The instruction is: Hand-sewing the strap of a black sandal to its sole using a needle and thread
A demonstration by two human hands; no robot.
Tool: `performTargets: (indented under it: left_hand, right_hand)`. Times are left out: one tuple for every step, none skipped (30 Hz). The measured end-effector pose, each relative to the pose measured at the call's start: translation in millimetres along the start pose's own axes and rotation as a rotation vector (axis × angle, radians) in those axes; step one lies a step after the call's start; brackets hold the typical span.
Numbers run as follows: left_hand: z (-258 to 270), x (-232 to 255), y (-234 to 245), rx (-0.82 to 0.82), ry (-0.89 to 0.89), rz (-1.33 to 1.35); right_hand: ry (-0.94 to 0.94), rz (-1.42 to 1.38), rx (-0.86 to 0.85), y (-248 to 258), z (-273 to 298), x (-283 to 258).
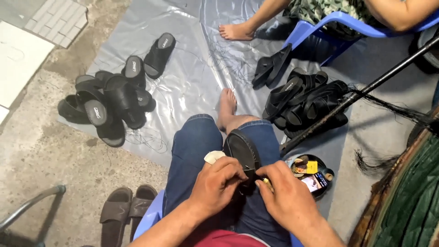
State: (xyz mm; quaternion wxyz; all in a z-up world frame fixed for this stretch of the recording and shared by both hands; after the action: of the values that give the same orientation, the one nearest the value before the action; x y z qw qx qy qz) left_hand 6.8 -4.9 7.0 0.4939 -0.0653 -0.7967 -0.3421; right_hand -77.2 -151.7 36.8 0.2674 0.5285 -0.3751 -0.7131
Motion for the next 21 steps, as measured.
performTargets:
  left_hand:
    - [-2.7,-0.9,0.5,0.002,-0.002,-0.007]
    - [-5.4,-2.6,0.6,0.001,0.013,-0.047]
    - [-6.0,-4.6,0.8,-0.007,0.032,-0.085]
    - [-8.0,-4.1,3.3,-0.013,0.032,-0.089]
    - [-12.1,-3.6,5.7,0.002,0.033,-0.098]
    - [-16.2,-2.8,7.3,0.017,0.034,-0.108]
    - [-17.9,-3.1,11.9,0.003,0.035,-0.111]
    - [-19.7,-2.3,15.3,-0.041,-0.007,-0.193]
    - [-23.2,-1.7,18.4,-0.084,-0.057,-0.275]
    - [-23.9,-1.0,20.0,-0.098,-0.064,-0.278]
    - [-25.5,-0.9,20.3,-0.167,-0.060,-0.434]
    - [-26.8,-0.9,21.2,-0.235,-0.056,-0.590]
    - [-31.7,1.0,24.0,-0.239,-0.061,-0.595]
    - [-36.2,1.4,25.8,-0.333,-0.040,-0.676]
    - [-40.4,1.6,28.1,-0.425,-0.016,-0.757]
    - [-45.5,7.9,33.0,-0.427,-0.017,-0.763]
    - [-51.3,13.7,37.3,-0.476,0.038,-0.544]
    - [-56.9,19.7,41.4,-0.520,0.091,-0.323]
    - [-58.2,20.0,36.8,-0.525,0.091,-0.326]
    - [-58.6,18.6,31.1,-0.574,0.244,-0.024]
    - [-60.1,17.5,24.2,-0.609,0.395,0.283]
  right_hand:
    - [0.005,-0.004,0.003,-1.2,-1.4,0.7]
    - [-0.005,-0.048,0.053,-1.8,-2.9,2.1]
    - [-0.023,-0.093,0.102,-4.0,-2.3,3.2]
    - [-0.026,-0.099,0.103,-6.5,-1.2,1.1]
    - [0.047,-0.164,0.196,-6.2,-1.6,-1.2]
    - [0.120,-0.228,0.290,-5.6,-1.4,-2.7]
    - [0.109,-0.237,0.292,-6.7,-0.1,-2.9]
    - [0.109,-0.250,0.317,-7.1,1.7,-2.9]
    - [0.110,-0.261,0.348,-7.0,2.6,-2.4]
    - [0.099,-0.269,0.356,-8.5,5.7,0.0]
    - [0.089,-0.284,0.358,-9.2,7.0,2.9]
    - [0.078,-0.300,0.359,-10.0,8.4,5.4]
    - [0.076,-0.305,0.364,-10.9,8.4,7.0]
    - [0.084,-0.316,0.366,-12.1,8.0,8.0]
    - [0.095,-0.327,0.365,-13.2,7.1,8.8]
    - [0.095,-0.332,0.367,-13.5,8.0,9.2]
    - [0.096,-0.350,0.370,-13.8,7.5,9.8]
    - [0.097,-0.367,0.373,-14.2,6.9,10.5]
    - [0.094,-0.373,0.374,-14.5,7.7,11.0]
    - [0.086,-0.377,0.366,-15.3,8.0,11.8]
    - [0.081,-0.379,0.357,-14.8,7.2,13.4]
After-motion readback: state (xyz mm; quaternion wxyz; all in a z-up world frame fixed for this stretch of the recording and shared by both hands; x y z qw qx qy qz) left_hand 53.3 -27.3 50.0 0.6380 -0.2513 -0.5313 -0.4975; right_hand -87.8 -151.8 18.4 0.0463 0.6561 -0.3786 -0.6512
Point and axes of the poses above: each hand's wrist, its own z-axis away from the middle knuckle, its own y-axis out of the back of the hand, x = y × z, the point moved 2 cm from there along -z, towards the middle knuckle, and after that the axes turned 11 degrees about -z, right-handed, at the moved point
